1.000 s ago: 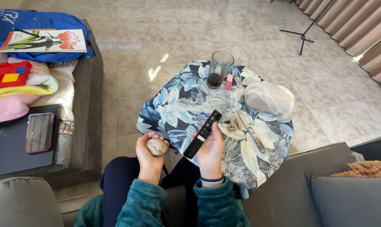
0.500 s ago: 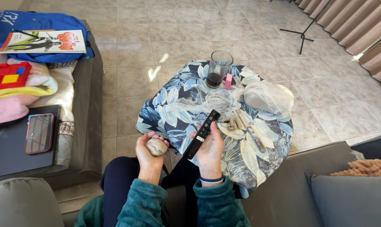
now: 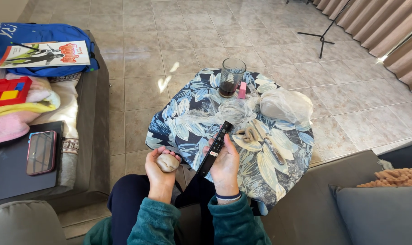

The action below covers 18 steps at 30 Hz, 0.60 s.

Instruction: Molding a piece of dough or clay into a round ball using both hands while sitting on a sofa.

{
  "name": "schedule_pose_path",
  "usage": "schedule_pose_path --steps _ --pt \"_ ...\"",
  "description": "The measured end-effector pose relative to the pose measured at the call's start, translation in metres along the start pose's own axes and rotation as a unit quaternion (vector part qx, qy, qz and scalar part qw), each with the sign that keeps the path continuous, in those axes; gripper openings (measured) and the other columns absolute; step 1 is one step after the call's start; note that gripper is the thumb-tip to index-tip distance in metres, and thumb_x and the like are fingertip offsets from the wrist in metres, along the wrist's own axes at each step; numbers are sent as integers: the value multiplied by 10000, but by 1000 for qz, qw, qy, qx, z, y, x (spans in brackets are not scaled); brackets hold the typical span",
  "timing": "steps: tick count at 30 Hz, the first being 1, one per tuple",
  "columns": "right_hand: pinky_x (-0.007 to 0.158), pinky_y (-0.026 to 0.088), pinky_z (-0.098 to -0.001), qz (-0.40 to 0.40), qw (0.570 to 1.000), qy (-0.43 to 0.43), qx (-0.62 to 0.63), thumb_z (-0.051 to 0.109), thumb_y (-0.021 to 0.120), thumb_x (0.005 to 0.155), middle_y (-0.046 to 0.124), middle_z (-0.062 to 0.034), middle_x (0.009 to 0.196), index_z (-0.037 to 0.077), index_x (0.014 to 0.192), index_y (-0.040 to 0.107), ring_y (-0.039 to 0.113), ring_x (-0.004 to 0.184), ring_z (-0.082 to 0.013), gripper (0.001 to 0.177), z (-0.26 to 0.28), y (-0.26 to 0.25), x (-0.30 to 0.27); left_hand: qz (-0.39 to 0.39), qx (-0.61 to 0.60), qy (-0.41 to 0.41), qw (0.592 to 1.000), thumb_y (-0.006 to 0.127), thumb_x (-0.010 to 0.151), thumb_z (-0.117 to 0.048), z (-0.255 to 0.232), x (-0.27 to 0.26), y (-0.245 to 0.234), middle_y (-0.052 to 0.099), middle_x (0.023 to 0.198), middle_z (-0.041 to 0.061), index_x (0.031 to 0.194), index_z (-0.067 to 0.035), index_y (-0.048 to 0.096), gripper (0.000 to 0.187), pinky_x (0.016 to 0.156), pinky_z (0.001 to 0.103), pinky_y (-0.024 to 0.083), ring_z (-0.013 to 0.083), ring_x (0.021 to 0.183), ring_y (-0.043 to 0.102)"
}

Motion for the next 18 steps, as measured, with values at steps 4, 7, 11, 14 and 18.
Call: schedule_pose_path --steps 4,7,11,14,18 --pt "742 454 -382 2 999 -5 -33 281 638 966 616 -16 931 110 1239 634 560 871 -182 323 -1 -2 0 7 -7 -1 1000 483 956 -286 0 0 -1 580 781 27 867 -108 571 217 734 407 514 219 759 577" --pt "748 451 -381 13 999 -3 -36 281 635 972 609 -18 934 104 1250 628 554 879 -178 329 -1 -4 1 10 -10 -1 1000 488 953 -285 0 3 -2 580 776 27 866 -108 572 214 728 407 511 217 757 577" --pt "761 447 -377 37 998 -3 -40 276 631 981 601 -18 943 96 1303 614 543 883 -168 369 0 1 -2 11 -7 0 1000 501 946 -275 1 3 -2 582 779 22 870 -111 575 195 728 405 510 213 760 577" --pt "758 449 -379 39 998 0 -42 276 627 987 595 -25 934 91 1322 602 546 882 -172 384 0 -1 -1 10 -6 0 1000 513 943 -263 1 3 -2 581 781 19 874 -112 577 179 731 399 510 211 763 579" --pt "766 456 -389 46 998 4 -42 275 627 990 599 -33 950 74 1328 588 550 888 -177 395 -2 -5 3 7 -7 -2 1000 517 942 -260 1 0 1 580 779 19 874 -112 577 173 731 394 510 210 762 580"
Point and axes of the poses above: each hand's wrist, its own x-axis towards the middle knuckle, its own y-axis out of the palm, z = x × y, the point moved 2 cm from there along x, towards the middle knuckle
